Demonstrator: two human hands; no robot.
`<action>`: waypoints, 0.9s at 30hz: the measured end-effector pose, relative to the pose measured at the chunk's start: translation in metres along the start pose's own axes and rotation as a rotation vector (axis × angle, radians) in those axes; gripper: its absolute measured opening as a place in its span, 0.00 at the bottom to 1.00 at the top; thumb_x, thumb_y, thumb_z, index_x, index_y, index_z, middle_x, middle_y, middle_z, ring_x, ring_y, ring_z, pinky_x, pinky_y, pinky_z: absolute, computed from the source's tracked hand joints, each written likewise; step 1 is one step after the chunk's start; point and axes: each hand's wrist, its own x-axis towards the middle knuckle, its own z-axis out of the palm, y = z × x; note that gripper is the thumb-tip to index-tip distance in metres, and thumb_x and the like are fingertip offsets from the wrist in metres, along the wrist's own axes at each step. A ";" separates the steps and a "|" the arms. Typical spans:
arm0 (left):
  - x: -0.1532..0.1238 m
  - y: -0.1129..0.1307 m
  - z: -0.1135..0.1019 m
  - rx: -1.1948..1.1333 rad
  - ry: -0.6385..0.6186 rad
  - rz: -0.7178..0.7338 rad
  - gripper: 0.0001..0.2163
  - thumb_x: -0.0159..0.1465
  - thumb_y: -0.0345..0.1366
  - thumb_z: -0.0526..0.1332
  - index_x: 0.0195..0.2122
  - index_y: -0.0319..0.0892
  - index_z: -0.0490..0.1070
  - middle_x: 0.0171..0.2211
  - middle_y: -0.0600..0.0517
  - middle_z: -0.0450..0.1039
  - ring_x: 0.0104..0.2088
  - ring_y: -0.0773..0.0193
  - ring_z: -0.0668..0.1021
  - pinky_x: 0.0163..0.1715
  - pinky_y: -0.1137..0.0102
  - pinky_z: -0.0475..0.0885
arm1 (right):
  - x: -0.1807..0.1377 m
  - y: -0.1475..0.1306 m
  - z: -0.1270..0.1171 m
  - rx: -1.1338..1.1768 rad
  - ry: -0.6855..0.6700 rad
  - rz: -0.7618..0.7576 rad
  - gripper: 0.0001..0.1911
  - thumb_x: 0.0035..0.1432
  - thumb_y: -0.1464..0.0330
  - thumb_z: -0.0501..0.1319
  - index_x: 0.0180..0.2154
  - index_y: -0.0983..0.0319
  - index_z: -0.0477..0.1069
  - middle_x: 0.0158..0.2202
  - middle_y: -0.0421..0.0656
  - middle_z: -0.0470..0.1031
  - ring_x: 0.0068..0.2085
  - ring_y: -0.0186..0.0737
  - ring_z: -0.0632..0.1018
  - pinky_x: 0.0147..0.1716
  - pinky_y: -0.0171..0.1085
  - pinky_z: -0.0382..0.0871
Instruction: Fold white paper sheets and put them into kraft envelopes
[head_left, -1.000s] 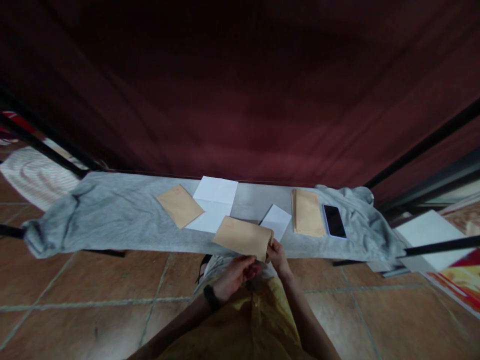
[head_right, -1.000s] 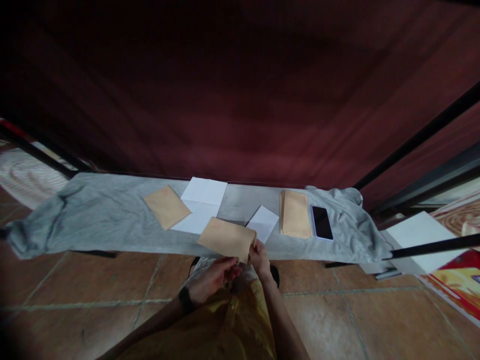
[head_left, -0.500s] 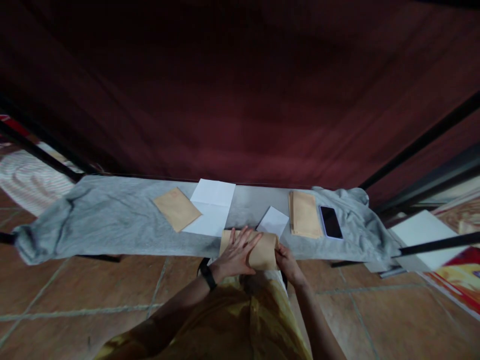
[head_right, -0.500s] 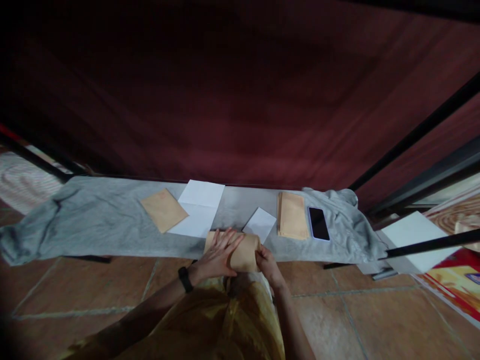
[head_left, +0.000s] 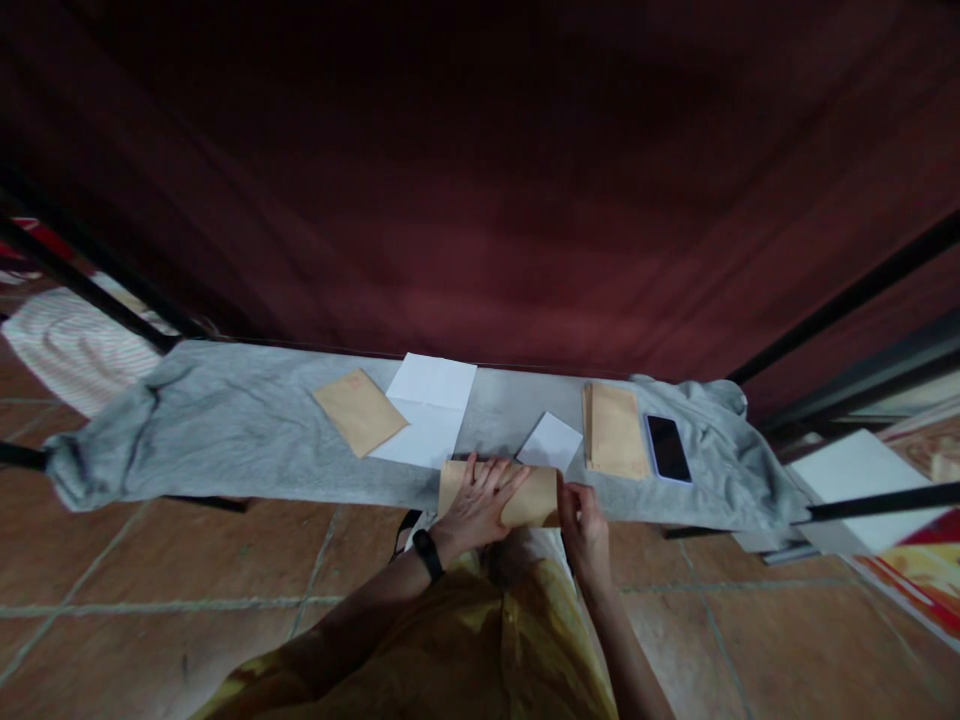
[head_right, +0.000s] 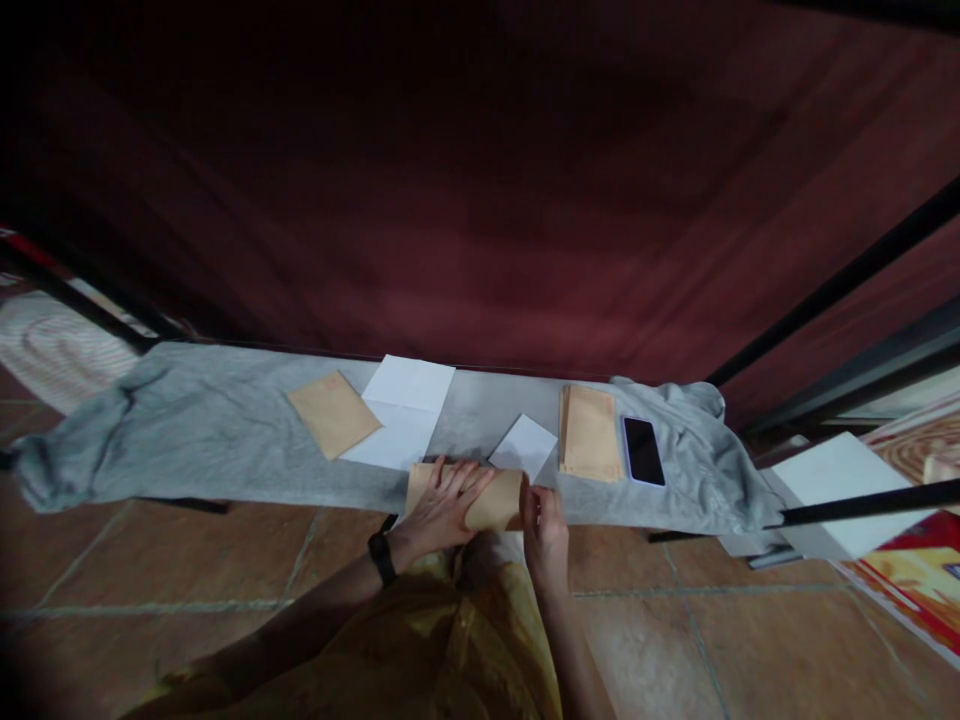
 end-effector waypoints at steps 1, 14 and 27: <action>-0.001 -0.001 0.001 0.003 -0.003 0.003 0.48 0.54 0.42 0.69 0.72 0.50 0.42 0.68 0.40 0.55 0.68 0.43 0.57 0.66 0.42 0.34 | -0.001 -0.003 0.000 0.050 -0.061 0.032 0.20 0.60 0.49 0.59 0.42 0.57 0.75 0.41 0.47 0.78 0.42 0.46 0.76 0.45 0.42 0.69; -0.010 -0.002 -0.009 0.076 -0.037 0.121 0.49 0.55 0.43 0.70 0.72 0.52 0.42 0.69 0.42 0.53 0.68 0.43 0.57 0.66 0.42 0.39 | 0.006 -0.031 -0.003 0.464 -0.581 0.459 0.27 0.46 0.46 0.70 0.36 0.62 0.79 0.32 0.44 0.79 0.34 0.45 0.77 0.38 0.40 0.70; -0.020 -0.025 -0.017 0.143 0.019 -0.048 0.46 0.54 0.47 0.69 0.71 0.48 0.48 0.63 0.40 0.63 0.63 0.43 0.64 0.66 0.45 0.44 | 0.066 0.013 0.003 -0.234 -0.163 -0.102 0.26 0.64 0.49 0.50 0.39 0.61 0.76 0.33 0.46 0.79 0.33 0.42 0.79 0.34 0.38 0.74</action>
